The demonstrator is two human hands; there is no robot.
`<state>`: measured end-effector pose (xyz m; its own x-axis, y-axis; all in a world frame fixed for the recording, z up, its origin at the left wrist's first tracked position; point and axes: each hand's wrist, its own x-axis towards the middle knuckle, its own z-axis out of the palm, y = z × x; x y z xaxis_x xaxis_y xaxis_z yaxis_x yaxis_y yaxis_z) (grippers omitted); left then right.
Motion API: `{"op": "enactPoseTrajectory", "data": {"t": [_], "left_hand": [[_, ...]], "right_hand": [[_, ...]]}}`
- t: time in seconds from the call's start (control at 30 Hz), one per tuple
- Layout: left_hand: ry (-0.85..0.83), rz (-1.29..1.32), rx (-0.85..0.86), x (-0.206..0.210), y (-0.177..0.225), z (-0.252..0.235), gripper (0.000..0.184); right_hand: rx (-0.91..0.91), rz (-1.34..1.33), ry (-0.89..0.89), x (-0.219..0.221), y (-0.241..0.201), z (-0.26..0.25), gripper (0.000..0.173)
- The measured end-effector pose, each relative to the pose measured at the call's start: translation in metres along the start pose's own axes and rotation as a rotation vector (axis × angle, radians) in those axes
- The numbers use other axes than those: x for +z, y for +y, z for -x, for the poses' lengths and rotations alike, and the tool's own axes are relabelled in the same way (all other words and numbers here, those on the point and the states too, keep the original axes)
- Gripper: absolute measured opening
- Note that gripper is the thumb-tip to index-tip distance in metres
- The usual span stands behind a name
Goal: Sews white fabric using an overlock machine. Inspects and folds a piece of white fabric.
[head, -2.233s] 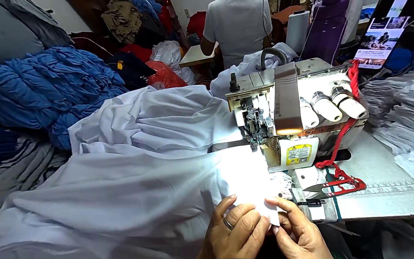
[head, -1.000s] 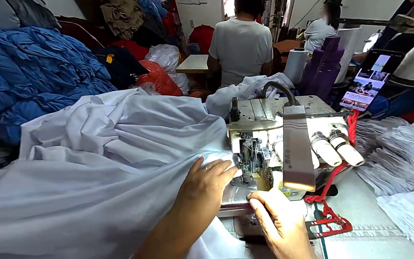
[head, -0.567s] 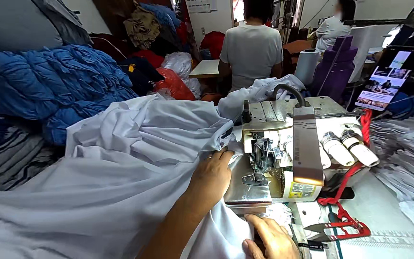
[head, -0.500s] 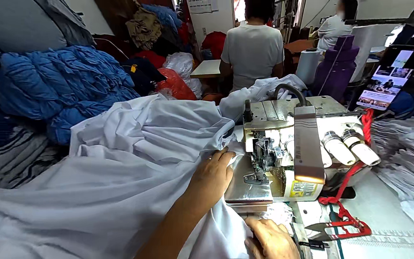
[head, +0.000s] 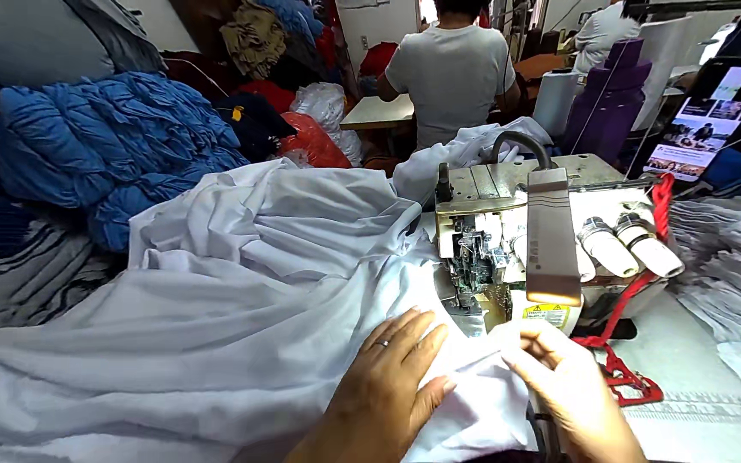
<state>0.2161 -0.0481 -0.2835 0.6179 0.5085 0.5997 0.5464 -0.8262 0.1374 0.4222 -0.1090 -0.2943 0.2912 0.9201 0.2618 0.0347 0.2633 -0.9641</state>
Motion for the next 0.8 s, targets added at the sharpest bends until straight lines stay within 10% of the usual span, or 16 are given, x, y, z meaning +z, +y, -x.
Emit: {"op": "enactPoseTrajectory", "data": {"t": [0.13,0.47,0.8], "left_hand": [[0.007,-0.155,-0.136,0.018,-0.009,-0.009,0.05],[-0.132,-0.213,-0.237,0.012,-0.034,-0.04,0.034],[-0.163,-0.255,-0.247,0.015,-0.036,-0.055,0.026]], "right_hand": [[0.023,0.12,0.016,0.015,0.017,0.008,0.037],[-0.42,0.393,0.127,0.018,0.034,0.007,0.019],[-0.322,0.658,0.158,0.017,0.016,-0.01,0.026]]}}
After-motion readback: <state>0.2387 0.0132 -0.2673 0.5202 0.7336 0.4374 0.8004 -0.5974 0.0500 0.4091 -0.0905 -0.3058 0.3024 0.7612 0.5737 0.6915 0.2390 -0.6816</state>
